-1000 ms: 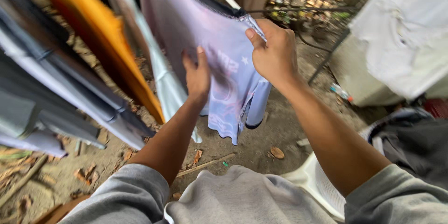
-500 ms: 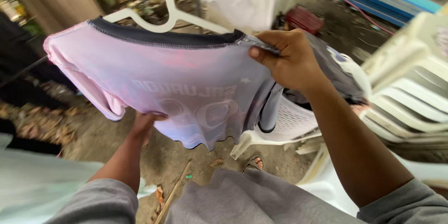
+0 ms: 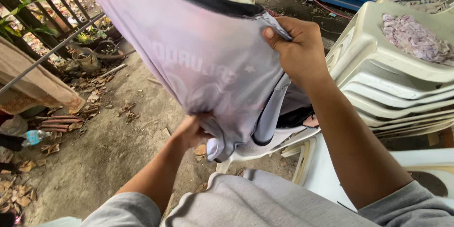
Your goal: The person takes various items of clothing off a drying rack and places them into a laundry basket.
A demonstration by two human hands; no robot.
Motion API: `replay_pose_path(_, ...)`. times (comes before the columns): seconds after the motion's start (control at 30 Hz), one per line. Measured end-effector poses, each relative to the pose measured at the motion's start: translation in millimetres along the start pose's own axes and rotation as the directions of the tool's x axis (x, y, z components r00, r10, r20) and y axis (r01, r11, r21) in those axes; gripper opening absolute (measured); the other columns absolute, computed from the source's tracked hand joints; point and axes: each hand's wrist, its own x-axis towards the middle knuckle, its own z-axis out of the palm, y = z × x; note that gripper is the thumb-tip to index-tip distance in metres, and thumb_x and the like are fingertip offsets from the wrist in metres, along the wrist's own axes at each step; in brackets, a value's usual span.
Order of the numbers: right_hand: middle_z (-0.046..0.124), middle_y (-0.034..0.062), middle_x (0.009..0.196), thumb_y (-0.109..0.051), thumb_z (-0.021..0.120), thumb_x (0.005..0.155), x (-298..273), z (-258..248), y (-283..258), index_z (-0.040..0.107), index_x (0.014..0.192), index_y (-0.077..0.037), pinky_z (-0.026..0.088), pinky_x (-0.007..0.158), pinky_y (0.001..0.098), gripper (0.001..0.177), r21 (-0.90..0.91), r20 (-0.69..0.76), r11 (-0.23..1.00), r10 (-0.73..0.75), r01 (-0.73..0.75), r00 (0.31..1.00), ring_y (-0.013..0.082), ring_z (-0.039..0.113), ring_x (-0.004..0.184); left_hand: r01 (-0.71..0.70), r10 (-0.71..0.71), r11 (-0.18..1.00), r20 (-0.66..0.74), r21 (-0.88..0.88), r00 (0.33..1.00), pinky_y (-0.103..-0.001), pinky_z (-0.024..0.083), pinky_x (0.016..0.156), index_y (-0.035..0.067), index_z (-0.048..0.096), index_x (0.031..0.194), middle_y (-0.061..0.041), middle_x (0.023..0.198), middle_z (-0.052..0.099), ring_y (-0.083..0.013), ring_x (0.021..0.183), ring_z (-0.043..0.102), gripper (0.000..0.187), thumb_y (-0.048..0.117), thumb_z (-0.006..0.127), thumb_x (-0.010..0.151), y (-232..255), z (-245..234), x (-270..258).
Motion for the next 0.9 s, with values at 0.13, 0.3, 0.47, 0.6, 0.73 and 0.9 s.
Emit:
replay_pose_path(0.13, 0.052, -0.0099, 0.072, -0.018, 0.072, 0.103, 20, -20, 37, 0.075, 0.102, -0.001, 0.034, 0.059, 0.0260, 0.017, 0.061, -0.092, 0.995, 0.083, -0.078, 0.992, 0.0035, 0.038, 0.069, -0.320, 0.388, 0.909, 0.262, -0.267, 0.884, -0.051, 0.064, 0.082, -0.015, 0.053, 0.124, -0.027, 0.098, 0.065, -0.0362, 0.089, 0.075, 0.077, 0.057, 0.031, 0.106, 68, 18, 6)
replay_pose_path(0.3, 0.053, -0.0093, 0.072, -0.018, 0.072, 0.102, 38, -51, 75, 0.077, 0.104, -0.002, 0.033, 0.058, 0.0266, 0.016, 0.039, -0.145, 0.997, 0.069, -0.063, 0.987, 0.0044, 0.038, 0.067, -0.347, 0.544, 0.828, 0.480, -0.441, 0.688, -0.045, 0.063, 0.084, -0.011, 0.053, 0.128, -0.025, 0.109, 0.066, -0.0325, 0.095, 0.072, 0.080, 0.059, 0.035, 0.095, 147, 112, 6)
replay_pose_path(0.47, 0.054, -0.0075, 0.074, -0.019, 0.074, 0.106, 42, -85, 107, 0.076, 0.102, 0.001, 0.035, 0.060, 0.0272, 0.020, 0.001, -0.193, 0.991, 0.130, -0.133, 0.972, 0.0051, 0.039, 0.069, -0.335, 0.454, 0.887, 0.463, -0.318, 0.761, -0.045, 0.060, 0.091, -0.009, 0.050, 0.131, -0.026, 0.119, 0.062, -0.0352, 0.104, 0.067, 0.068, 0.045, 0.053, 0.090, 148, 176, 74)
replay_pose_path(0.6, 0.058, -0.0068, 0.072, -0.020, 0.074, 0.101, 27, -97, 139, 0.079, 0.111, -0.006, 0.035, 0.055, 0.0289, 0.017, 0.002, -0.309, 0.953, 0.287, -0.302, 0.907, 0.0045, 0.042, 0.063, -0.322, 0.296, 0.839, 0.128, 0.440, 0.947, -0.044, 0.057, 0.097, -0.008, 0.048, 0.134, -0.027, 0.126, 0.059, -0.0373, 0.112, 0.063, 0.066, 0.033, 0.068, 0.087, 102, 146, 135)
replay_pose_path(0.73, 0.067, -0.0040, 0.071, -0.023, 0.074, 0.095, -7, -89, 182, 0.078, 0.106, -0.005, 0.039, 0.047, 0.0304, 0.021, -0.040, -0.279, 0.765, 0.609, -0.643, 0.743, 0.0057, 0.048, 0.053, -0.125, 0.620, 0.266, -0.070, 0.956, 0.781, -0.050, 0.040, 0.108, -0.002, 0.036, 0.147, -0.030, 0.142, 0.040, -0.0466, 0.133, 0.041, 0.085, 0.013, 0.070, 0.070, 51, 118, 142)
replay_pose_path(0.9, 0.067, -0.0003, 0.076, -0.020, 0.075, 0.096, -63, -59, 236, 0.079, 0.103, 0.000, 0.046, 0.061, 0.0302, 0.021, 0.092, -0.170, 0.788, 0.615, -0.609, 0.770, 0.0061, 0.049, 0.067, -0.471, 0.732, 0.018, 0.309, 0.882, 0.607, -0.060, 0.029, 0.124, 0.022, 0.040, 0.154, -0.016, 0.166, 0.025, -0.0446, 0.153, 0.028, 0.065, 0.029, 0.066, 0.096, 43, 148, 130)
